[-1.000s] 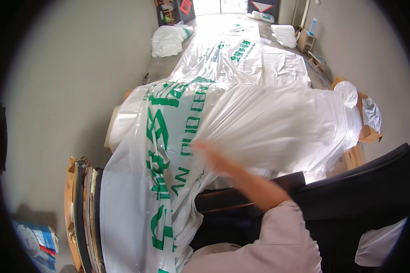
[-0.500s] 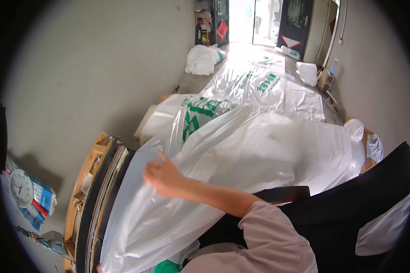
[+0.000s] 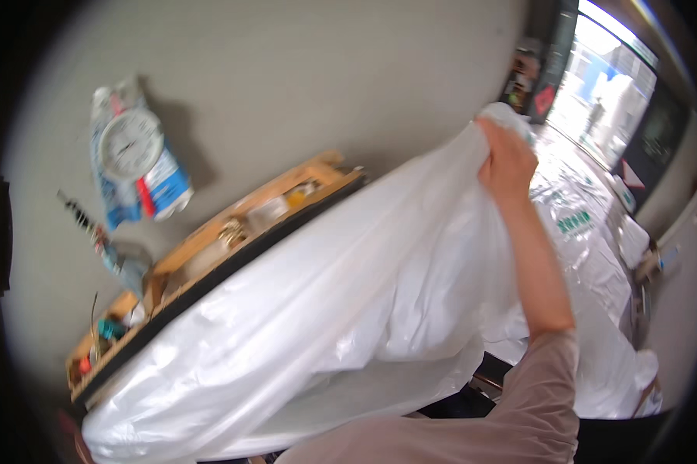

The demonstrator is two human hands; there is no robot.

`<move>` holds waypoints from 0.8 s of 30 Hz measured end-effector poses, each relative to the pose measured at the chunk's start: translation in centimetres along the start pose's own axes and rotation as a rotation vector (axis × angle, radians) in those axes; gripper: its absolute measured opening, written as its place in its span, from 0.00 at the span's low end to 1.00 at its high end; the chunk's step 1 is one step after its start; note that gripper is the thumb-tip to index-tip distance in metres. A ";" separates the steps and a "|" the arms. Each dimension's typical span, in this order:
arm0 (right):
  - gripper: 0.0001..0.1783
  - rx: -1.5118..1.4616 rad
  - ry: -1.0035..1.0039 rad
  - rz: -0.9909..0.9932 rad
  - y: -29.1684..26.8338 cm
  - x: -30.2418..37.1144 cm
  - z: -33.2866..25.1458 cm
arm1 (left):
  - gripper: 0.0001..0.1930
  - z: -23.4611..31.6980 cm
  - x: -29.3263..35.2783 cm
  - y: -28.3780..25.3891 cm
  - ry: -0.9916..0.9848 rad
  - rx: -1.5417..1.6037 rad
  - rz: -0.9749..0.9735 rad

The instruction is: Fold and organize large white and green plastic sheets on a workspace.

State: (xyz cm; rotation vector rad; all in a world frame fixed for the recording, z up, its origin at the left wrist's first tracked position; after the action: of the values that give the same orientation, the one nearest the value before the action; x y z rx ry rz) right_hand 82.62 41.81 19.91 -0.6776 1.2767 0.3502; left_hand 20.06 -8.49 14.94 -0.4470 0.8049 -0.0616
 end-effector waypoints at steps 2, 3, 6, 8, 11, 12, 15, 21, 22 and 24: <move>0.17 -0.145 0.469 -0.242 4.4 -3.5 5.8 | 0.23 -10.0 -1.8 1.2 -0.410 0.379 -0.088; 0.19 -0.409 0.974 -0.339 6.8 -4.6 7.4 | 0.19 -6.7 -1.3 5.8 -0.008 -0.447 -0.258; 0.30 -0.777 0.362 -0.161 10.8 -3.3 -5.5 | 0.10 -4.2 2.7 12.4 -0.004 -0.416 -0.277; 0.34 -0.936 0.049 -0.359 9.4 0.9 -12.5 | 0.10 -4.9 4.6 11.5 -0.078 -0.485 -0.329; 0.27 -0.134 0.234 -1.069 9.9 13.8 -9.4 | 0.11 -8.3 6.3 9.3 -0.177 -0.462 -0.310; 0.26 0.133 0.553 -1.075 9.4 18.1 -4.6 | 0.13 -8.0 6.8 10.2 -0.189 -0.337 -0.302; 0.26 -0.139 0.516 -0.999 9.9 17.4 -6.9 | 0.16 -2.8 6.4 10.9 0.022 -0.385 -0.391; 0.31 -0.409 0.208 -1.131 15.1 16.4 -17.3 | 0.15 -7.8 5.5 8.5 -0.778 0.507 0.394; 0.32 -0.418 0.225 -1.131 14.7 17.4 -16.1 | 0.27 -10.2 7.0 6.5 -0.793 0.878 0.110; 0.32 -0.334 0.240 -1.139 12.8 18.3 -14.2 | 0.37 -2.3 10.0 10.4 -1.138 0.880 0.036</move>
State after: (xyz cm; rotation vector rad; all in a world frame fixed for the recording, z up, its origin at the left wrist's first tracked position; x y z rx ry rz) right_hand 69.31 40.15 -2.86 -1.6348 0.8674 -0.4837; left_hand 24.22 -2.08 2.42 0.3844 -0.3708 -0.1045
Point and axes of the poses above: each hand's wrist, its own x-axis away from the middle knuckle, its own y-axis out of the palm, z = x × y, the point moved 1 cm from there along -x, towards the middle knuckle, and after that the axes turned 14 degrees about -x, right-handed, at the moved point
